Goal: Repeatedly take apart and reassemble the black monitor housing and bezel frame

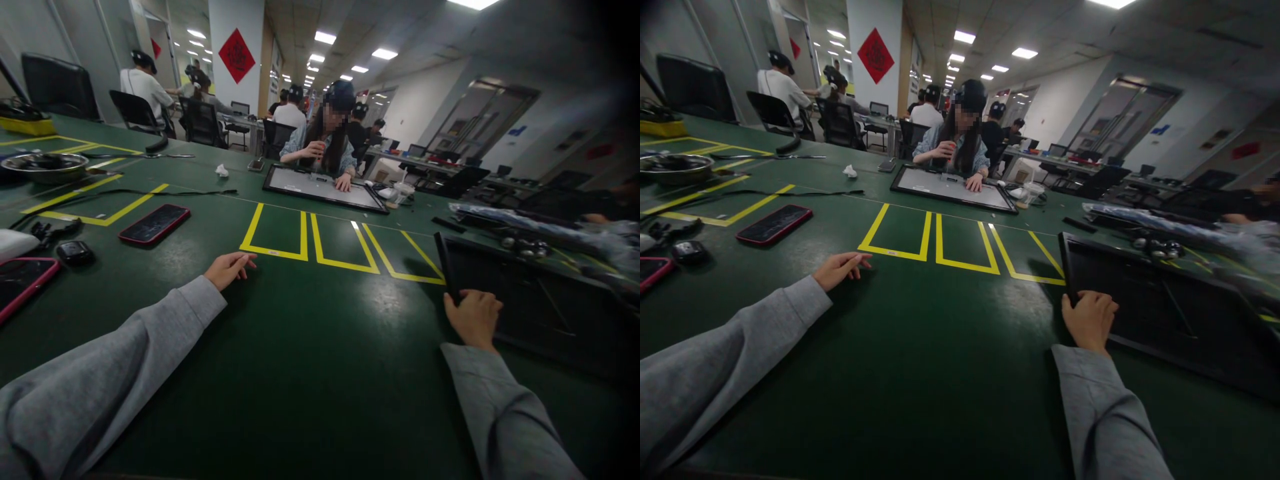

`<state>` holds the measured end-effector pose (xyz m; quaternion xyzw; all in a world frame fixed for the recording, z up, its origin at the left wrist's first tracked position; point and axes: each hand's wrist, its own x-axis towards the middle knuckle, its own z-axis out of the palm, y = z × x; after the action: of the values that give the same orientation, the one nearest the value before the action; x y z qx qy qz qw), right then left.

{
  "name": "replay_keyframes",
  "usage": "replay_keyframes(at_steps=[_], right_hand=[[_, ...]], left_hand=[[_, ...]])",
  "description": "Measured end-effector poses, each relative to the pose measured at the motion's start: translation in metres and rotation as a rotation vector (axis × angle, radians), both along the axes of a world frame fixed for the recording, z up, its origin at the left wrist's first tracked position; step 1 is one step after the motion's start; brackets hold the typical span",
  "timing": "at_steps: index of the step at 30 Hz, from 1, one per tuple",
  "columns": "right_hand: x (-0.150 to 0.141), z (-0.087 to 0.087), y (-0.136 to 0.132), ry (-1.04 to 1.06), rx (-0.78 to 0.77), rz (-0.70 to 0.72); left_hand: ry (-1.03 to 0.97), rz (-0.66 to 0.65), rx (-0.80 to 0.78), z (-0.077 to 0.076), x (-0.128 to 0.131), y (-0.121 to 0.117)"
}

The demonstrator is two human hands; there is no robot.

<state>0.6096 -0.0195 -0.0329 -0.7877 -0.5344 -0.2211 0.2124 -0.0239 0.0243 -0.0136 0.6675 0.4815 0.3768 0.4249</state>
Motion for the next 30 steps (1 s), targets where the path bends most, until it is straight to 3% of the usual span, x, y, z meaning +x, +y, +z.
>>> replay_keyframes(at_steps=[3, 7, 19, 23, 26, 28, 30], right_hand=[[-0.003, 0.008, -0.002, 0.163, -0.045, -0.009], [-0.013, 0.022, -0.007, 0.366, -0.086, -0.17], [-0.042, 0.043, -0.021, 0.18, 0.233, -0.191], [-0.09, 0.053, -0.018, 0.088, 0.326, -0.033], [-0.138, 0.053, -0.019, 0.029, 0.329, 0.216], [-0.168, 0.049, -0.024, -0.024, 0.27, 0.402], [-0.194, 0.044, -0.032, -0.08, 0.186, 0.61]], left_hand=[[0.021, -0.012, 0.02, 0.001, 0.0, -0.001], [0.044, -0.022, 0.039, 0.002, 0.0, -0.001], [0.106, -0.022, 0.099, 0.004, 0.004, -0.004], [0.14, -0.021, 0.129, 0.004, 0.003, -0.005], [0.23, -0.022, 0.231, 0.005, 0.004, -0.008], [0.382, -0.039, 0.435, 0.009, 0.007, -0.012], [0.537, -0.086, 0.75, 0.014, 0.012, -0.021]])
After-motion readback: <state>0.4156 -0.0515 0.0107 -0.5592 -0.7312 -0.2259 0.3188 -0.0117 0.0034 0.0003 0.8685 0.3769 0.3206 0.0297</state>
